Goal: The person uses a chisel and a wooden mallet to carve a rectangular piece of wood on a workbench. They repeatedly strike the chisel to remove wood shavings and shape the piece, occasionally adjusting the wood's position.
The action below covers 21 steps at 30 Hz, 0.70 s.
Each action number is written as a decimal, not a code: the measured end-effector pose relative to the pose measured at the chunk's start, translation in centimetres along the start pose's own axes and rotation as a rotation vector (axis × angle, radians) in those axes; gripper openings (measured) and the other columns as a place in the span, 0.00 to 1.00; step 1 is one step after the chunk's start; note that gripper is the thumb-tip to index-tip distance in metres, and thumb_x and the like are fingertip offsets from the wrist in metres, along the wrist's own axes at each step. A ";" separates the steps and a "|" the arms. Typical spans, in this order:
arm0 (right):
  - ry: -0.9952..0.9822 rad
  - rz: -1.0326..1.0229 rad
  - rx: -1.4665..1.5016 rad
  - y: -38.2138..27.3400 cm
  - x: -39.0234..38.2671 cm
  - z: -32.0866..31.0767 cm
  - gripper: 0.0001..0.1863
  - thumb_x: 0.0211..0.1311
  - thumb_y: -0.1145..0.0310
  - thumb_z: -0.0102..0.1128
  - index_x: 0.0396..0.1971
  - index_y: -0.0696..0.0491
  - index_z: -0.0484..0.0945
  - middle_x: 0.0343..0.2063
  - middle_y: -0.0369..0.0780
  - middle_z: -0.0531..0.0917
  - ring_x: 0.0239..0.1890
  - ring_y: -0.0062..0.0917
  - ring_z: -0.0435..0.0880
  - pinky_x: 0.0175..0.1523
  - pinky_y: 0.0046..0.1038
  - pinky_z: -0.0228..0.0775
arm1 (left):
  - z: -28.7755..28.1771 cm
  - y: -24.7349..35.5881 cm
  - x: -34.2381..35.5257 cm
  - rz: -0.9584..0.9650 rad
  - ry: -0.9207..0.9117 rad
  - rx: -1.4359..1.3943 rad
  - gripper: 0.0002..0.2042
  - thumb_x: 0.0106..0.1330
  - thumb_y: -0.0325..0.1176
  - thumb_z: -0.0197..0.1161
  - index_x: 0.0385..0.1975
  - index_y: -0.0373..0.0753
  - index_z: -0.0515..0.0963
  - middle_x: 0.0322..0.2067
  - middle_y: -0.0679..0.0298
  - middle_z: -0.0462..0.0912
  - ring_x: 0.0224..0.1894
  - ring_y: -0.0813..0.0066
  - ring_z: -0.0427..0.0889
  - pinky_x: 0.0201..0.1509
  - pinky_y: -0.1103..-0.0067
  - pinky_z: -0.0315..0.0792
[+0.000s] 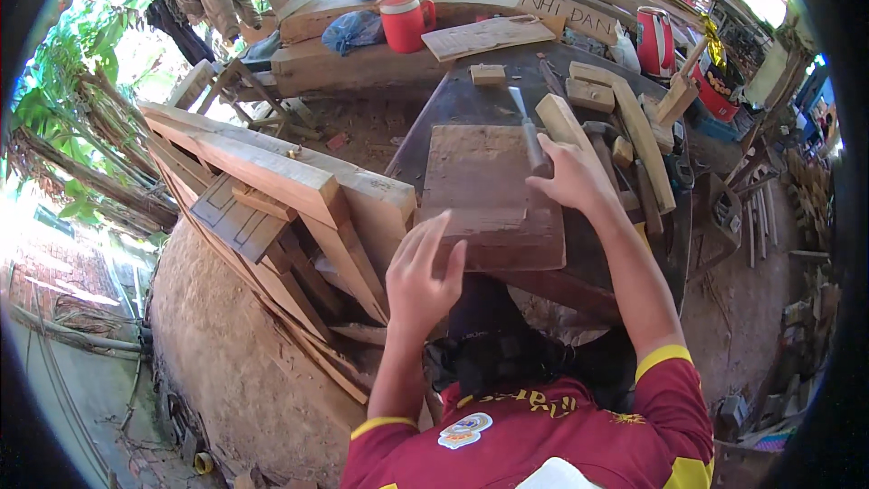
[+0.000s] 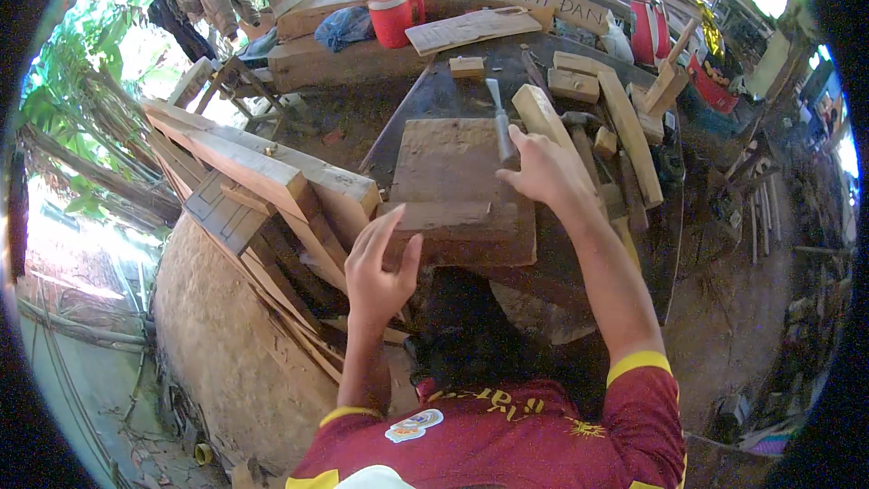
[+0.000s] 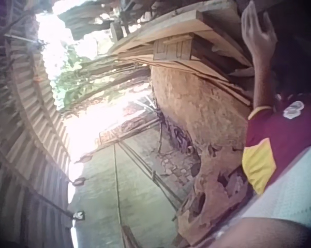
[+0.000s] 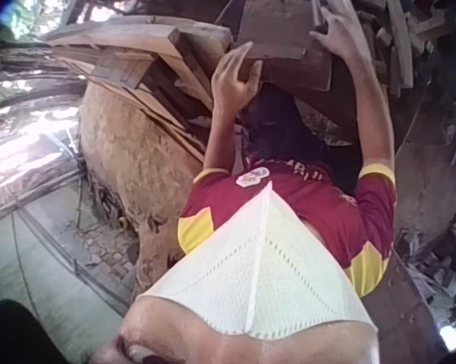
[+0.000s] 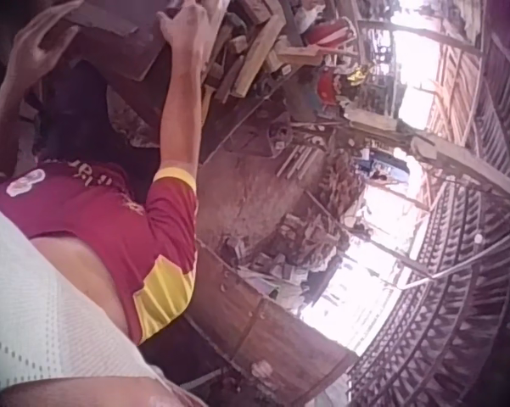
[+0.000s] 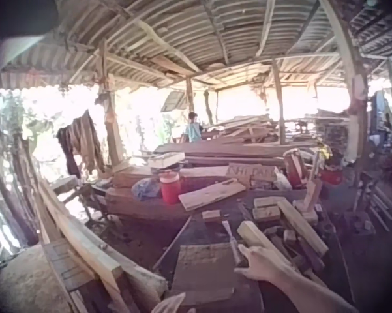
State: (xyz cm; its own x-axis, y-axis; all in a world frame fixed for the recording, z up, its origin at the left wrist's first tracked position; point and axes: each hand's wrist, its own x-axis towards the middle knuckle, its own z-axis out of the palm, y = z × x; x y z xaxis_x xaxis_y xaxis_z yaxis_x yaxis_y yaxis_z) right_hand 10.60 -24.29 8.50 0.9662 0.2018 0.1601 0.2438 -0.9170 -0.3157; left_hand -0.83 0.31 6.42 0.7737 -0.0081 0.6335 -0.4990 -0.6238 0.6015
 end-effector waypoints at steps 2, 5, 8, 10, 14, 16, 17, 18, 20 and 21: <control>-0.029 0.012 -0.019 -0.1 0.9 0.2 0.28 0.54 0.65 0.66 0.54 0.59 0.70 0.42 0.51 0.81 0.47 0.44 0.80 0.50 0.40 0.71 | -1.0 -1.0 -2.4 -0.064 0.059 0.055 0.18 0.57 0.28 0.65 0.48 0.33 0.77 0.45 0.51 0.81 0.49 0.55 0.80 0.54 0.69 0.72; 0.213 0.064 -0.047 2.6 3.2 3.1 0.24 0.55 0.70 0.62 0.54 0.55 0.72 0.41 0.51 0.81 0.46 0.44 0.80 0.50 0.39 0.72 | -2.0 -1.8 -3.8 -0.129 0.073 0.065 0.19 0.56 0.27 0.66 0.49 0.33 0.76 0.47 0.51 0.80 0.51 0.54 0.79 0.55 0.69 0.72; 0.388 0.193 -0.097 0.6 3.1 2.5 0.20 0.54 0.72 0.61 0.49 0.55 0.77 0.39 0.52 0.81 0.43 0.44 0.81 0.47 0.39 0.73 | -2.7 -2.5 -4.3 -0.188 0.052 0.034 0.20 0.56 0.28 0.66 0.51 0.33 0.75 0.49 0.50 0.79 0.52 0.54 0.78 0.55 0.69 0.71; 0.541 0.064 -0.047 1.4 1.9 2.2 0.16 0.56 0.73 0.60 0.46 0.56 0.78 0.41 0.49 0.81 0.43 0.43 0.80 0.47 0.37 0.74 | -2.5 -2.8 -4.0 -0.177 0.045 0.001 0.22 0.57 0.29 0.67 0.52 0.33 0.74 0.51 0.50 0.78 0.53 0.55 0.78 0.55 0.70 0.72; 0.635 0.091 0.104 2.2 -3.3 0.2 0.14 0.56 0.71 0.61 0.42 0.57 0.80 0.41 0.46 0.82 0.41 0.39 0.82 0.46 0.33 0.74 | -1.4 -3.4 -3.5 -0.159 0.031 0.000 0.25 0.57 0.31 0.67 0.55 0.33 0.72 0.52 0.49 0.76 0.53 0.54 0.76 0.55 0.68 0.71; 0.666 0.235 0.204 2.7 -6.8 -1.2 0.13 0.55 0.71 0.63 0.41 0.57 0.81 0.39 0.46 0.83 0.38 0.36 0.83 0.45 0.30 0.74 | -1.1 -3.7 -3.4 -0.179 0.049 -0.002 0.25 0.57 0.30 0.67 0.54 0.31 0.71 0.50 0.45 0.76 0.52 0.46 0.75 0.57 0.65 0.68; 0.691 0.306 0.242 3.2 -8.7 -1.9 0.13 0.55 0.70 0.63 0.41 0.57 0.81 0.39 0.46 0.84 0.37 0.34 0.84 0.44 0.29 0.74 | -0.9 -4.3 -3.5 -0.155 0.043 0.037 0.27 0.57 0.33 0.68 0.58 0.35 0.70 0.51 0.55 0.76 0.51 0.63 0.75 0.45 0.71 0.75; 0.732 0.376 0.204 4.6 -10.6 -2.1 0.13 0.55 0.70 0.64 0.41 0.57 0.82 0.37 0.44 0.85 0.33 0.29 0.84 0.41 0.26 0.74 | -0.9 -3.3 -3.0 -0.254 0.027 -0.044 0.27 0.58 0.33 0.69 0.57 0.35 0.70 0.50 0.55 0.76 0.48 0.65 0.76 0.43 0.73 0.75; 0.757 0.492 0.208 6.8 -14.8 -3.0 0.12 0.56 0.71 0.65 0.40 0.57 0.82 0.36 0.42 0.85 0.30 0.25 0.83 0.38 0.27 0.75 | -0.5 -2.3 -2.6 -0.372 0.012 -0.149 0.26 0.58 0.33 0.69 0.56 0.35 0.70 0.48 0.56 0.77 0.44 0.69 0.78 0.40 0.77 0.75; 0.759 0.547 0.191 7.5 -16.5 -3.4 0.12 0.56 0.71 0.65 0.40 0.57 0.82 0.36 0.42 0.85 0.30 0.24 0.83 0.39 0.27 0.75 | -0.3 -2.8 -2.6 -0.389 0.020 -0.167 0.26 0.58 0.33 0.70 0.55 0.35 0.71 0.47 0.57 0.77 0.42 0.70 0.78 0.39 0.78 0.75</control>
State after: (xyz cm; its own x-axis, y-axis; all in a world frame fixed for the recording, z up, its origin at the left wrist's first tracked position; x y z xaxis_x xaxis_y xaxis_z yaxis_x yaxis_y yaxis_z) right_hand -3.74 -35.67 6.62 0.6548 -0.5769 0.4882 -0.1509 -0.7328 -0.6636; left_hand -1.59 2.33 3.28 0.9102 0.2192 0.3515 -0.2284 -0.4424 0.8672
